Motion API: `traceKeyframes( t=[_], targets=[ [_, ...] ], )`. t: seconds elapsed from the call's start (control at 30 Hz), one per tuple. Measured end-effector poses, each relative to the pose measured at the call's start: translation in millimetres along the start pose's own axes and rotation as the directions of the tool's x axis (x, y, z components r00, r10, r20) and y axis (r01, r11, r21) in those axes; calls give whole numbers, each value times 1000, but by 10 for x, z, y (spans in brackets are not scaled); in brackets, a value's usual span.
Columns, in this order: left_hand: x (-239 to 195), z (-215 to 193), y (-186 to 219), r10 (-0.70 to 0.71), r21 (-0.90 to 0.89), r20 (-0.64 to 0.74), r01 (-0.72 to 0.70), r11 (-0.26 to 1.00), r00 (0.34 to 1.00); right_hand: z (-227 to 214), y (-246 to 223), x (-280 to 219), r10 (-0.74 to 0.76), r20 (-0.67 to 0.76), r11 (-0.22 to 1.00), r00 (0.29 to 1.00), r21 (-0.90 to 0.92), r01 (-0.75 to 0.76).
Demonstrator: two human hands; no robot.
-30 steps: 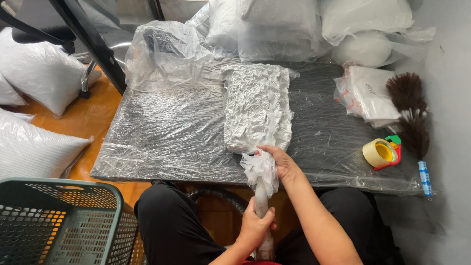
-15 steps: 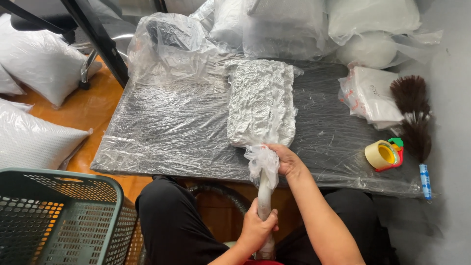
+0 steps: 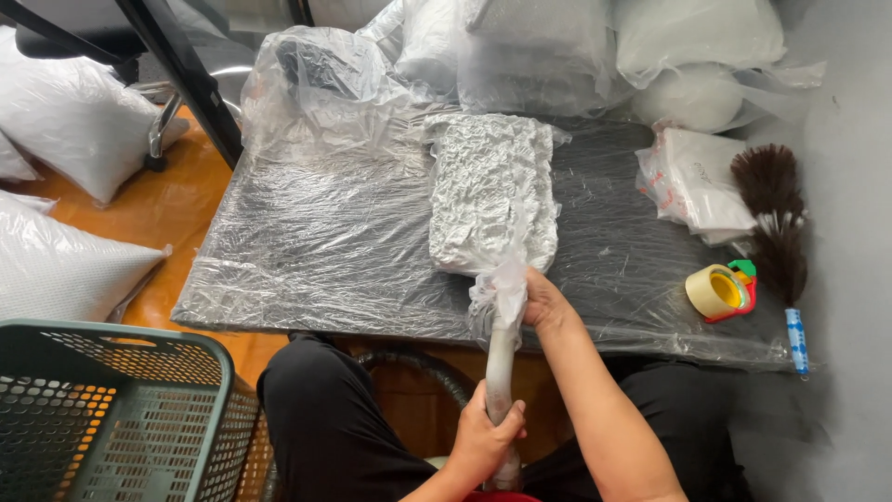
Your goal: The person places a pillow inside a clear plastic bag, brushes the surface with a feather duster, and then uses a vacuum cleaner hose to remove air from the bag. They fold and seal the bag to compress the pillow.
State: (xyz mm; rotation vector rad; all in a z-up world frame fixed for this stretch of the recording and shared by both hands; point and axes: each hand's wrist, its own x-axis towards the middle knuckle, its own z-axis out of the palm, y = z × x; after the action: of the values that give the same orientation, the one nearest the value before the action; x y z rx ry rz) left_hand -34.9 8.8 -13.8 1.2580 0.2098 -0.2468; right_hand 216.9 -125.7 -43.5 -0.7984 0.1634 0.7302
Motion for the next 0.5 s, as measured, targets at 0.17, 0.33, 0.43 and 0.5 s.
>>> traceKeyframes(
  t=[0.17,0.33,0.43,0.5],
  targets=[
    [-25,-16,-12,28,-17,18,-28,999,999,-33,-28,-36,-40,-27,998,999,-49,38],
    [-43,-20,-15,25,30,22,-26,999,999,-65,-58,-43,-89,-65,992,994,-100,82],
    [-77,-17,21,40,44,26,-41,998,999,-99,-67,-57,-118,-80,986,990,-124,108],
    [-99,-18,40,43,46,31,-45,998,999,-111,-86,-57,-133,-88,983,987,-138,120]
  ],
)
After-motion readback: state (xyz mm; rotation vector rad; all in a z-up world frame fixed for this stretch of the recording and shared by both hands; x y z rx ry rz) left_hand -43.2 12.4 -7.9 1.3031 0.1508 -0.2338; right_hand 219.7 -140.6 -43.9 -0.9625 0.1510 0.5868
